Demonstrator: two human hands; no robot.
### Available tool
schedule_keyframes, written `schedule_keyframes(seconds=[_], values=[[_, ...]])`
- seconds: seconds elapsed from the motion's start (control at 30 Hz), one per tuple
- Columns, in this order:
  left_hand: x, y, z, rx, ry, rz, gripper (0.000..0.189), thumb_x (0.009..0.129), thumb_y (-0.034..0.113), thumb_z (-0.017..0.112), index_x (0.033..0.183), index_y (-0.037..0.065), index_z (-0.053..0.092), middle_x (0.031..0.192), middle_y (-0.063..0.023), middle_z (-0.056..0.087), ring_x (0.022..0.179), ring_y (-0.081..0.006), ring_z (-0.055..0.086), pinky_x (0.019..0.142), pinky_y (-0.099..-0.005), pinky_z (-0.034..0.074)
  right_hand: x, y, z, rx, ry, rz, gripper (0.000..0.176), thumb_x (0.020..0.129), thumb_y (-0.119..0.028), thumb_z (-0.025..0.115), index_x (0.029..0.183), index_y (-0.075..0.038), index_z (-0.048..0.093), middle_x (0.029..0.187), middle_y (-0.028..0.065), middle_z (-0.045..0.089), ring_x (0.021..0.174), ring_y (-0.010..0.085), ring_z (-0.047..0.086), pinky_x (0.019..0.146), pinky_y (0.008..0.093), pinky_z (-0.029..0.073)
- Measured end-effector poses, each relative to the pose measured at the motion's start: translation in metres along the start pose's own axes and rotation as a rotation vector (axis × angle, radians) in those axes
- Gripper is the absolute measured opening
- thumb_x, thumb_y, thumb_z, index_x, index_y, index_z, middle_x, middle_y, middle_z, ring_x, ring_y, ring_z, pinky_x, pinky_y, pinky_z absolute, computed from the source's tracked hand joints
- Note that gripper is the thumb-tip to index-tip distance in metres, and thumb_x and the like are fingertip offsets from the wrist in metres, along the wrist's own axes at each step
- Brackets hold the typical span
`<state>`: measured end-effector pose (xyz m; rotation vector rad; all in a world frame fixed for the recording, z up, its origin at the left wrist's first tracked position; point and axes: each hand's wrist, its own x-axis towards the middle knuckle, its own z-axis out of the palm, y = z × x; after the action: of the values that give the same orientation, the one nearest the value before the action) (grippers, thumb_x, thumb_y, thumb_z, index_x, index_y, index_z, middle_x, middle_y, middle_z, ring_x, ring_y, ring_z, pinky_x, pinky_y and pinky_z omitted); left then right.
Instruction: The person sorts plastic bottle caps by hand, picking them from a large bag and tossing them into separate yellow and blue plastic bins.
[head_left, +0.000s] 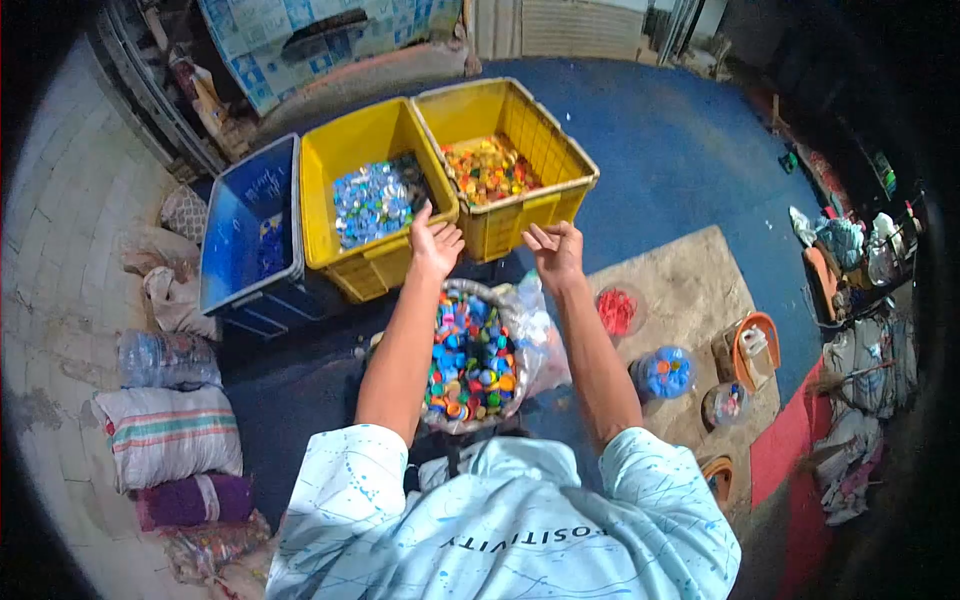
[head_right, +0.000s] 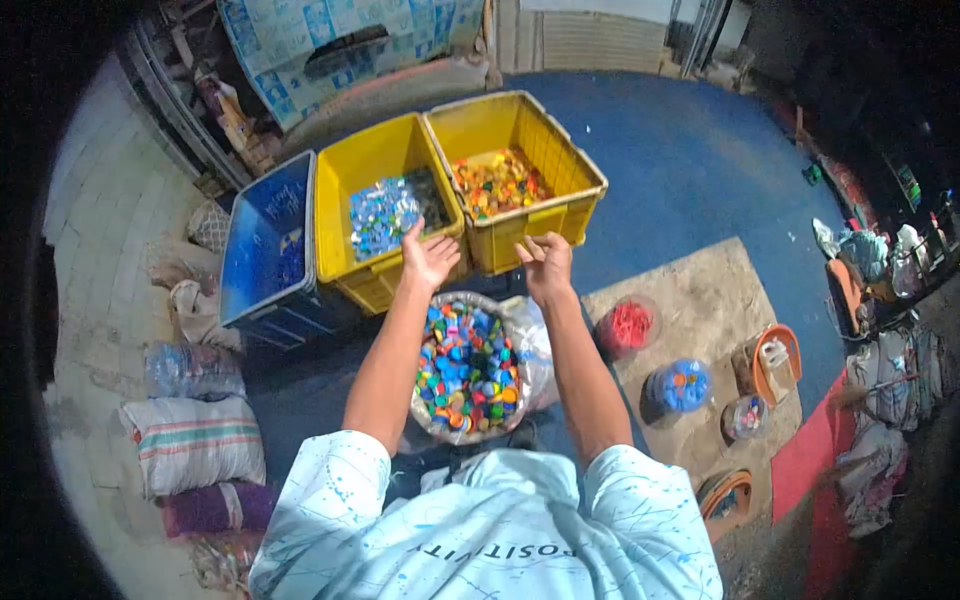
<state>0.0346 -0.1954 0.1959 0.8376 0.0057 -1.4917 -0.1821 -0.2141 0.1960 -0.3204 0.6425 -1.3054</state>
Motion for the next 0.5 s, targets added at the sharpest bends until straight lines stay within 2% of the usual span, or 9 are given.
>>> schedule_keyframes(seconds=[0.03, 0.07, 0.1, 0.2, 0.23, 0.27, 0.33, 0.43, 0.5], values=[[0.009, -0.01, -0.036, 0.043, -0.024, 0.004, 0.094, 0.081, 0.044, 0.061, 0.139, -0.012, 0.013, 0.144, -0.0294, 0.02, 0.134, -0.0419, 0.024, 0.111, -0.0478, 0.023, -0.001, 0.014, -0.029, -0.022, -0.081, -0.022, 0.008, 0.077, -0.004, 0.047, 0.071, -0.009, 0.044, 0.071, 0.0061, 0.044, 0.078, 0.0222, 0.054, 0.079, 0.038, 0.049], [0.006, -0.022, -0.067, 0.018, 0.049, -0.019, 0.084, 0.083, 0.041, 0.06, 0.136, -0.011, 0.022, 0.138, -0.0262, 0.03, 0.127, -0.0384, 0.035, 0.107, -0.0459, 0.03, -0.02, 0.026, -0.045, -0.056, 0.123, 0.011, 0.005, 0.077, -0.004, 0.049, 0.075, -0.007, 0.046, 0.075, 0.0063, 0.046, 0.088, 0.0256, 0.057, 0.079, 0.0396, 0.05], [-0.001, -0.034, -0.096, -0.009, 0.115, -0.038, 0.074, 0.084, 0.039, 0.059, 0.132, -0.01, 0.031, 0.133, -0.023, 0.04, 0.119, -0.0349, 0.045, 0.103, -0.0439, 0.037, -0.025, 0.046, -0.091, -0.102, 0.106, 0.039, 0.004, 0.078, -0.006, 0.05, 0.082, -0.006, 0.049, 0.079, 0.0071, 0.047, 0.094, 0.0276, 0.058, 0.075, 0.0379, 0.051], [-0.014, -0.074, -0.201, 0.039, 0.251, -0.113, 0.054, 0.084, 0.036, 0.061, 0.123, 0.002, 0.044, 0.117, -0.0122, 0.051, 0.105, -0.0266, 0.054, 0.091, -0.0375, 0.046, -0.084, 0.092, -0.153, -0.596, 0.372, 0.216, 0.029, 0.082, -0.024, 0.053, 0.106, -0.006, 0.055, 0.099, 0.0068, 0.056, 0.09, 0.0208, 0.055, 0.076, 0.0352, 0.047], [-0.022, -0.087, -0.229, 0.042, 0.267, -0.099, 0.047, 0.084, 0.033, 0.062, 0.118, 0.004, 0.049, 0.113, -0.0098, 0.053, 0.101, -0.0246, 0.055, 0.087, -0.0361, 0.047, -0.106, 0.1, -0.165, -0.824, 0.27, 0.233, 0.03, 0.081, -0.021, 0.055, 0.106, -0.004, 0.057, 0.09, 0.0062, 0.058, 0.083, 0.02, 0.056, 0.073, 0.0318, 0.047], [-0.038, -0.093, -0.235, 0.114, 0.38, -0.083, 0.039, 0.084, 0.03, 0.061, 0.112, 0.005, 0.052, 0.108, -0.0077, 0.055, 0.097, -0.0223, 0.055, 0.083, -0.0354, 0.048, -0.122, 0.115, -0.173, -0.804, 0.357, 0.3, 0.028, 0.079, -0.015, 0.057, 0.103, -0.001, 0.06, 0.077, 0.0036, 0.059, 0.072, 0.0206, 0.058, 0.067, 0.0328, 0.048], [-0.068, -0.1, -0.241, 0.22, 0.533, -0.048, 0.021, 0.086, 0.019, 0.059, 0.1, 0.004, 0.056, 0.087, -0.0037, 0.057, 0.078, -0.0167, 0.057, 0.071, -0.0318, 0.05, -0.152, 0.154, -0.2, -1.122, 0.322, 0.085, 0.023, 0.079, -0.014, 0.058, 0.097, 0.001, 0.061, 0.071, 0.0044, 0.059, 0.067, 0.0206, 0.058, 0.064, 0.0355, 0.048], [-0.088, -0.111, -0.272, 0.427, 0.424, -0.03, 0.012, 0.086, 0.011, 0.058, 0.096, 0.004, 0.056, 0.076, -0.0022, 0.055, 0.068, -0.0148, 0.056, 0.062, -0.0292, 0.05, -0.169, 0.178, -0.2, -1.415, 0.162, -0.026, 0.019, 0.078, -0.013, 0.06, 0.091, 0.001, 0.061, 0.07, 0.0091, 0.06, 0.066, 0.0229, 0.059, 0.063, 0.0397, 0.047], [-0.101, -0.123, -0.278, 0.588, 0.458, 0.062, 0.021, 0.081, 0.007, 0.062, 0.101, 0.002, 0.056, 0.084, -0.0061, 0.061, 0.071, -0.0151, 0.058, 0.064, -0.0278, 0.05, -0.176, 0.183, -0.192, -1.554, 0.082, -0.052, 0.018, 0.077, -0.013, 0.061, 0.089, 0.0, 0.061, 0.071, 0.0129, 0.06, 0.067, 0.0265, 0.06, 0.063, 0.0413, 0.047]])
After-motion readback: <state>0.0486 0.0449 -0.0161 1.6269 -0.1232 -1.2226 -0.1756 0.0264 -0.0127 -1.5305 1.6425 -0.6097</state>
